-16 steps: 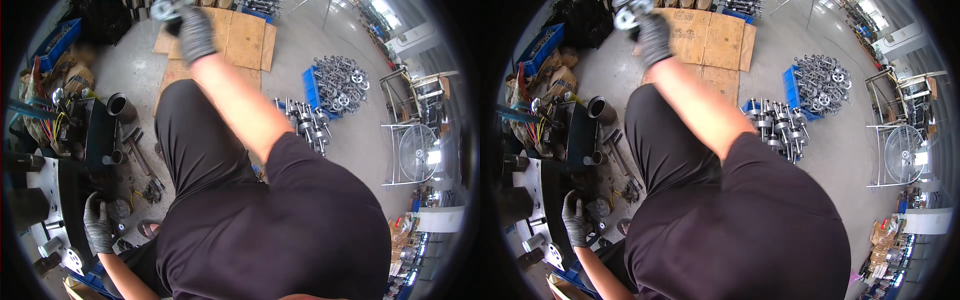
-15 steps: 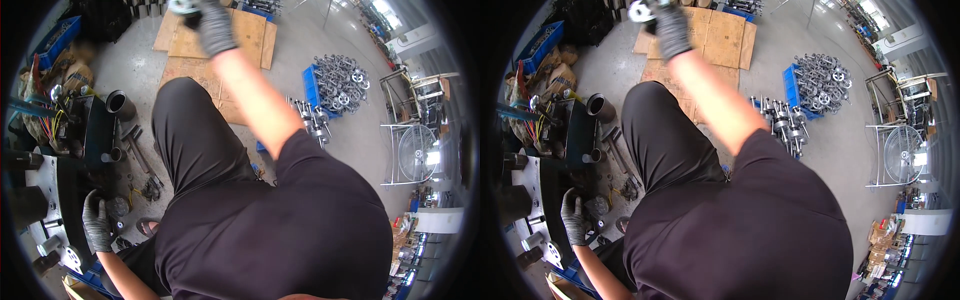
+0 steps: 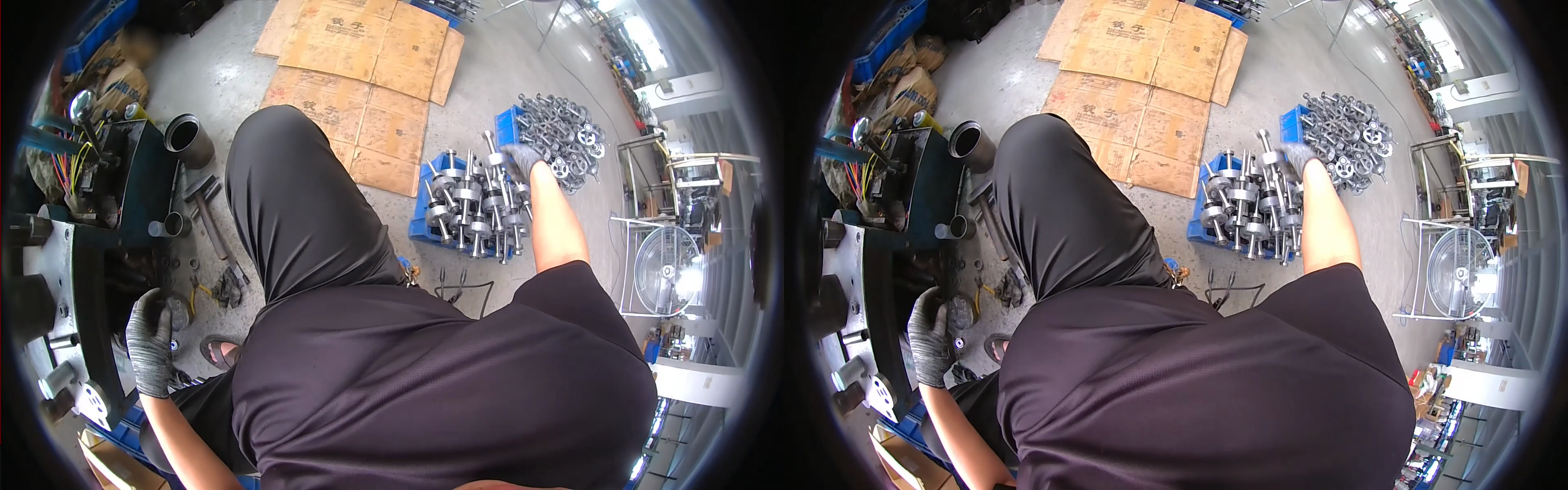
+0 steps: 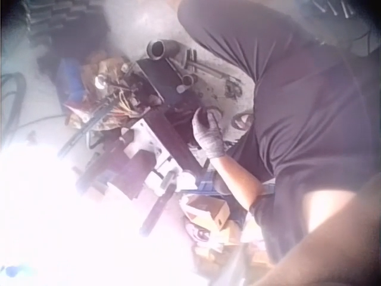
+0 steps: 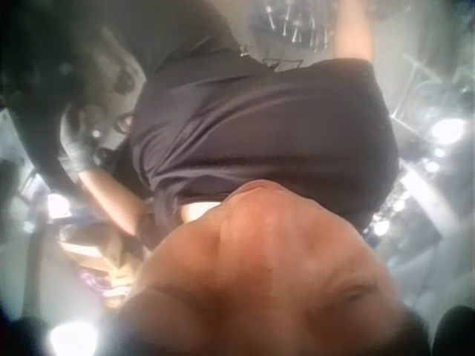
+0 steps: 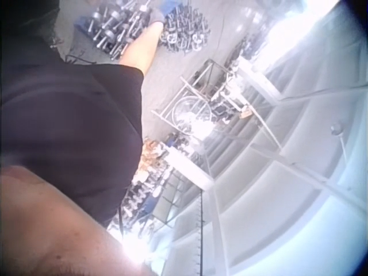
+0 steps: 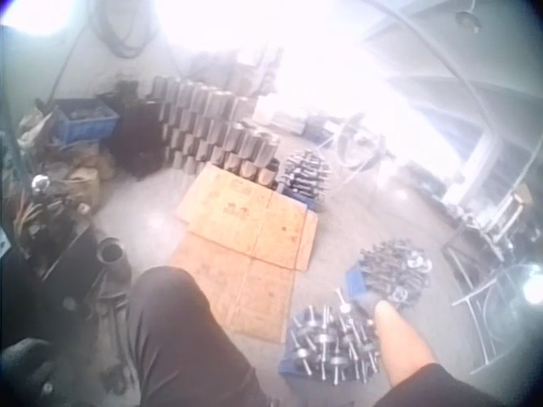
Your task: The person places a metal component into a press, inserts a rod through the center, and operates a hand lever to apply pressure. They then remove the processed part and repeat the cycle with a new component.
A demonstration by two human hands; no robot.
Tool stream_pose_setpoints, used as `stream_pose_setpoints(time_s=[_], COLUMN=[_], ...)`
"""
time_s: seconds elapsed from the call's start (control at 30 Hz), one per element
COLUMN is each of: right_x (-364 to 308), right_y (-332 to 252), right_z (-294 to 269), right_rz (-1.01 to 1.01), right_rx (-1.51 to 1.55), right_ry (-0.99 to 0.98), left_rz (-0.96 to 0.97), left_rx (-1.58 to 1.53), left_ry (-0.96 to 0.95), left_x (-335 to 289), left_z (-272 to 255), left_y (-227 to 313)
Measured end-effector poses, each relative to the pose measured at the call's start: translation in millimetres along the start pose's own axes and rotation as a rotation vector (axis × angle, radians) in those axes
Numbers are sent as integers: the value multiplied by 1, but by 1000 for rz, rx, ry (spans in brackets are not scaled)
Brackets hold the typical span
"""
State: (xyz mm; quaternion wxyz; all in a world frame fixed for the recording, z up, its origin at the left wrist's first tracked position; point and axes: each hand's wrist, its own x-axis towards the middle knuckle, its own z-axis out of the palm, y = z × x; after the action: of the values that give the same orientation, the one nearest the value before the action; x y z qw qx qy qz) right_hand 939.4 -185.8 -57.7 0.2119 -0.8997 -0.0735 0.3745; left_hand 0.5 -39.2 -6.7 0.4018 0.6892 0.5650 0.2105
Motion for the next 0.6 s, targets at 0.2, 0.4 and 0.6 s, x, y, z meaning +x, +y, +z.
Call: stream_pose_setpoints(time_s=[0.2,0.4,0.6], right_x=[-8,37,-18], right_y=[-6,-26,-188], right_z=[29,72,203], right_rz=[0,-399,-659], right_rx=[-57,-27,341], right_ry=[139,73,-295], left_rz=[-9,157,350], left_rx=[6,207,-127], left_ry=[73,293,828], left_x=[-11,-12,-69], left_z=[-5,-22,-83], left_y=[-7,32,133])
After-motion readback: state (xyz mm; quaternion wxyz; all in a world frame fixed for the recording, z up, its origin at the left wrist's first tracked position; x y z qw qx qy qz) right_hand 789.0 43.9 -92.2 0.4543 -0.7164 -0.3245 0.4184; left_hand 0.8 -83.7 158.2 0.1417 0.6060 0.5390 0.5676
